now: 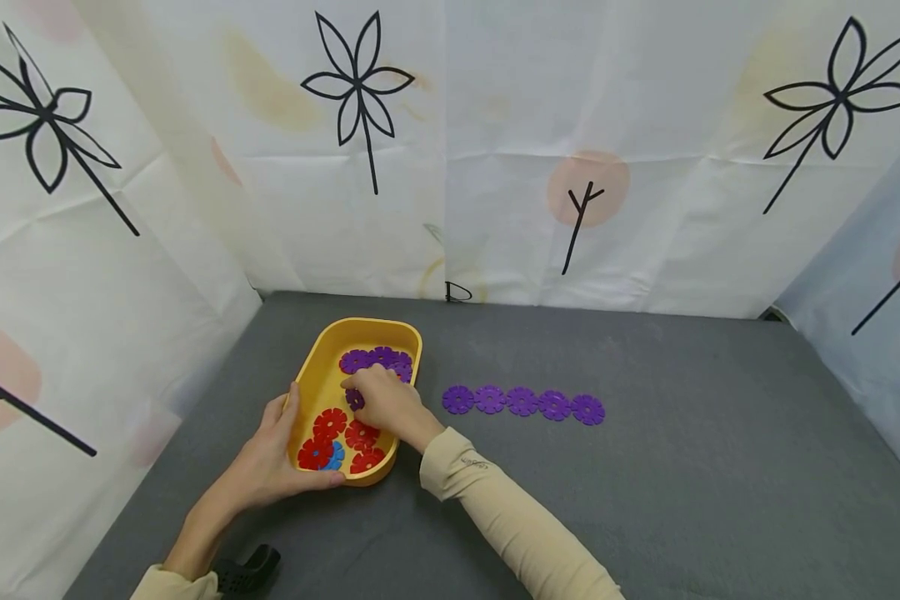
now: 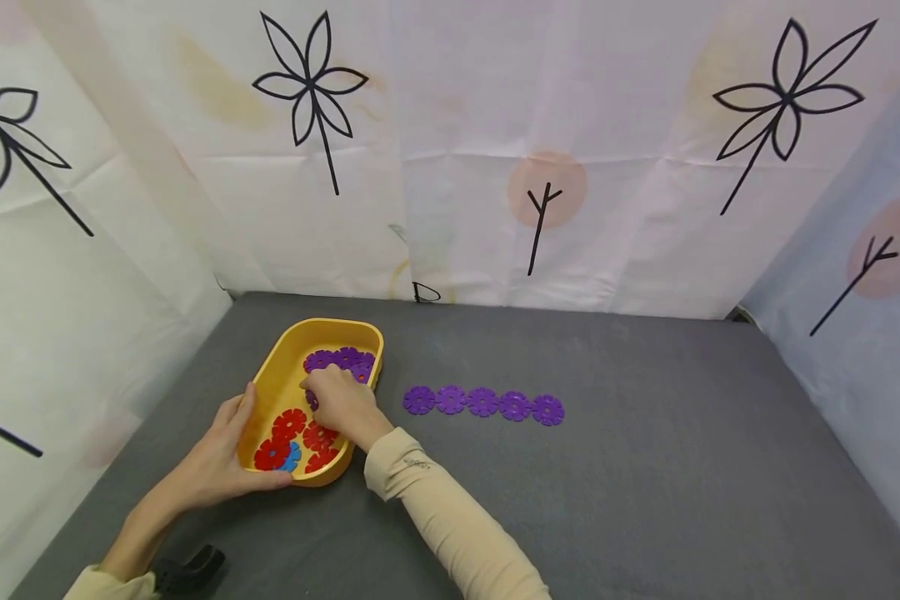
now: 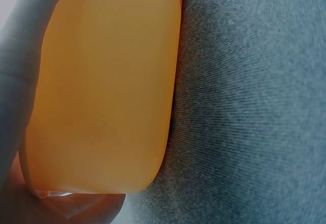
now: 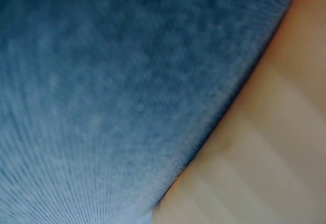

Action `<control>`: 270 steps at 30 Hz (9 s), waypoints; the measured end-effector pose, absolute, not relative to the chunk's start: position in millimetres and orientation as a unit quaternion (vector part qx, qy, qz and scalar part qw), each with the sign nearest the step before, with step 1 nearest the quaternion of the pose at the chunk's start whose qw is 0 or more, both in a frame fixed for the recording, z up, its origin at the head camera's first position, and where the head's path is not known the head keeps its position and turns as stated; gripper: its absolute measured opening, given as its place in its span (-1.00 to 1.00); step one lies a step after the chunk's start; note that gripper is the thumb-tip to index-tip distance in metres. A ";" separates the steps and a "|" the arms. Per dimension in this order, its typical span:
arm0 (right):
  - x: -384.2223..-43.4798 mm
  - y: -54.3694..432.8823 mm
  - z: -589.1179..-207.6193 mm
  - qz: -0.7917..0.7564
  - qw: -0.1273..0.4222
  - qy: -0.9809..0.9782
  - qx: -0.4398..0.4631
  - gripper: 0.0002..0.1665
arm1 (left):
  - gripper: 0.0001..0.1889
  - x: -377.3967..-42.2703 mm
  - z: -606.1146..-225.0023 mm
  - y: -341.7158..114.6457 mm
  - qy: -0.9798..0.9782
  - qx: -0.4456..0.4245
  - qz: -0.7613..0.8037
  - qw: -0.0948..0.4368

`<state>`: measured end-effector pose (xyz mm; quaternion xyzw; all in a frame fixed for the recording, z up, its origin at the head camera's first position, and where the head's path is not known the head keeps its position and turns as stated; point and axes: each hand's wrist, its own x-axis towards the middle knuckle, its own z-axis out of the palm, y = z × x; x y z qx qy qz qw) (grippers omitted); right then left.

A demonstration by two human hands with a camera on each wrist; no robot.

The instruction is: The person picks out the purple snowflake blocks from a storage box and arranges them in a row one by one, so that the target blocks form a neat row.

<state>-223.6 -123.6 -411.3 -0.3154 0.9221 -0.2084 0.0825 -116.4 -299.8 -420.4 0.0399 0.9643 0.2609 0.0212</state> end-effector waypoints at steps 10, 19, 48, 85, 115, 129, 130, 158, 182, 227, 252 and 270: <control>-220.9 -122.8 -412.2 -0.210 0.069 0.924 -0.312 -0.48 | 0.52 -115.9 -420.7 -299.6 0.964 0.039 0.262 0.020; -220.2 -121.3 -410.9 -0.206 0.056 0.922 -0.322 -0.49 | 0.52 -115.9 -420.1 -299.9 0.964 0.039 0.263 0.021; -182.4 26.3 -365.4 -0.462 0.112 0.805 -0.356 -0.45 | 0.52 -119.0 -419.0 -297.2 0.964 0.038 0.263 0.023; -209.0 250.0 -415.1 -0.309 0.026 0.938 -0.157 -0.45 | 0.54 -118.9 -418.9 -294.9 0.965 0.013 0.258 0.042; -219.6 228.6 -422.0 -0.260 0.032 0.950 -0.172 -0.42 | 0.54 -118.6 -419.9 -295.4 0.965 0.010 0.259 0.037; -219.1 224.1 -423.4 -0.247 0.021 0.950 -0.191 -0.45 | 0.40 -117.8 -419.2 -296.0 0.962 0.019 0.269 0.034; -219.2 224.1 -423.2 -0.246 0.020 0.950 -0.192 -0.45 | 0.36 -118.0 -419.2 -296.2 0.962 0.020 0.269 0.034; -213.5 151.9 -393.7 -0.317 -0.042 0.915 -0.247 -0.58 | 0.55 -118.8 -418.8 -293.8 0.964 0.004 0.263 0.043; -233.9 -92.4 -392.6 -0.352 0.023 0.844 -0.404 -0.56 | 0.51 -116.4 -420.8 -297.5 0.959 0.039 0.279 0.013; -238.0 -127.3 -418.7 -0.048 0.043 0.887 -0.457 -0.45 | 0.52 -115.1 -421.8 -298.5 0.962 0.020 0.272 0.017; -237.4 -125.4 -419.8 -0.082 0.010 0.892 -0.444 -0.73 | 0.48 -114.9 -420.7 -294.6 0.960 0.029 0.280 0.007; -242.6 -124.2 -420.4 -0.133 0.052 0.897 -0.419 -0.76 | 0.50 -114.6 -419.8 -294.0 0.960 0.024 0.279 0.016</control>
